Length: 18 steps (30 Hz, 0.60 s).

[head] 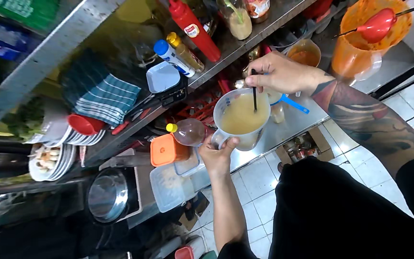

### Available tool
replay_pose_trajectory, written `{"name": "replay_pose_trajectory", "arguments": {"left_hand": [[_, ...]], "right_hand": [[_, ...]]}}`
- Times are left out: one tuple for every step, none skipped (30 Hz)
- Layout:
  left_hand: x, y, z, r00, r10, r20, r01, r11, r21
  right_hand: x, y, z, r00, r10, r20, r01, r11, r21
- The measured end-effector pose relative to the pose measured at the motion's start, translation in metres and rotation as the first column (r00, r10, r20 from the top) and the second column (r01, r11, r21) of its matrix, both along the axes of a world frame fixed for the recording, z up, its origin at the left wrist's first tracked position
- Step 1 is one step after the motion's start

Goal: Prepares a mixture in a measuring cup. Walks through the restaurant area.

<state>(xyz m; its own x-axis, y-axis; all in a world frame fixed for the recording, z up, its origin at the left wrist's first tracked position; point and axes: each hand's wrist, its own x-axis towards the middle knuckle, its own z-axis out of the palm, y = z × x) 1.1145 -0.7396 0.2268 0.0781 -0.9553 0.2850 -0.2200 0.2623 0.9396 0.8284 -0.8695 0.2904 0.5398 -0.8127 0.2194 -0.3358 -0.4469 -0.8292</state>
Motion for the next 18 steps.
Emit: {"name": "replay_pose_trajectory", "arguments": {"left_hand": [[0.0001,0.0001,0.0005,1.0,-0.001,-0.002,0.001,1.0,-0.002],[0.0002,0.0005,0.0009,1.0,-0.001,-0.004,0.001,1.0,-0.002],[0.0001,0.0007,0.0013,1.0,-0.003,-0.006,0.003,1.0,0.0],[0.0,0.001,0.0018,1.0,-0.003,-0.012,0.003,1.0,0.002],[-0.0001,0.0014,0.0025,1.0,-0.003,-0.019,0.003,1.0,0.003],[-0.0004,0.0015,0.0032,1.0,-0.001,-0.024,0.001,1.0,0.002],[-0.0004,0.0016,0.0034,1.0,-0.002,-0.027,0.002,1.0,0.0],[-0.0004,0.0018,0.0035,1.0,-0.002,-0.026,0.002,1.0,0.0],[-0.0004,0.0019,0.0034,1.0,-0.002,-0.022,0.002,1.0,0.0],[-0.0002,0.002,0.0033,1.0,-0.001,-0.017,0.001,1.0,0.0],[0.0001,0.0021,0.0032,1.0,-0.003,-0.013,0.003,1.0,0.002],[0.0004,0.0022,0.0032,1.0,-0.005,-0.013,0.005,1.0,0.004],[0.0009,0.0022,0.0031,1.0,-0.006,-0.014,0.006,1.0,0.006],[0.001,0.0022,0.0031,1.0,-0.006,-0.015,0.006,1.0,0.008],[0.001,0.0026,0.003,1.0,-0.004,-0.012,0.004,1.0,0.009],[0.001,0.0029,0.0029,1.0,0.0,-0.008,0.001,1.0,0.008],[0.001,0.0032,0.0029,1.0,0.001,-0.007,-0.001,1.0,0.006],[0.0011,0.0032,0.0029,1.0,0.0,-0.009,0.001,1.0,0.005]], "right_hand": [[-0.0002,0.0001,-0.0004,0.999,0.015,0.048,-0.016,0.999,0.028],[-0.0002,0.0003,-0.0009,0.997,0.013,0.078,-0.016,0.999,0.041],[-0.0002,0.0,-0.0016,0.997,-0.006,0.077,0.003,0.999,0.032],[-0.0007,-0.0004,-0.002,0.998,-0.023,0.05,0.022,1.0,0.021],[-0.0012,-0.0005,-0.0019,0.999,-0.025,0.024,0.024,1.0,0.017],[-0.0016,-0.0001,-0.0014,1.0,-0.011,0.027,0.011,1.0,0.027],[-0.0016,0.0004,-0.0011,0.998,0.005,0.059,-0.008,0.999,0.043],[-0.0016,0.0009,-0.0007,0.995,0.017,0.096,-0.022,0.998,0.055],[-0.0015,0.0014,-0.0003,0.994,0.012,0.113,-0.018,0.998,0.054],[-0.0016,0.0012,-0.0006,0.995,0.001,0.104,-0.005,0.999,0.039],[-0.0017,0.0006,-0.0016,0.997,-0.01,0.073,0.009,1.0,0.02],[-0.0021,0.0005,-0.0017,0.999,-0.008,0.036,0.008,1.0,0.008],[-0.0028,0.0012,-0.0008,1.0,0.008,0.023,-0.008,1.0,0.012],[-0.0034,0.0018,0.0,0.999,0.032,0.042,-0.033,0.999,0.027],[-0.0036,0.0024,0.0004,0.996,0.05,0.077,-0.053,0.998,0.039],[-0.0035,0.0035,0.001,0.994,0.045,0.098,-0.049,0.998,0.043],[-0.003,0.004,0.0007,0.995,0.02,0.095,-0.023,0.999,0.033],[-0.0027,0.0041,-0.0002,0.997,-0.006,0.072,0.004,1.0,0.022]]}}
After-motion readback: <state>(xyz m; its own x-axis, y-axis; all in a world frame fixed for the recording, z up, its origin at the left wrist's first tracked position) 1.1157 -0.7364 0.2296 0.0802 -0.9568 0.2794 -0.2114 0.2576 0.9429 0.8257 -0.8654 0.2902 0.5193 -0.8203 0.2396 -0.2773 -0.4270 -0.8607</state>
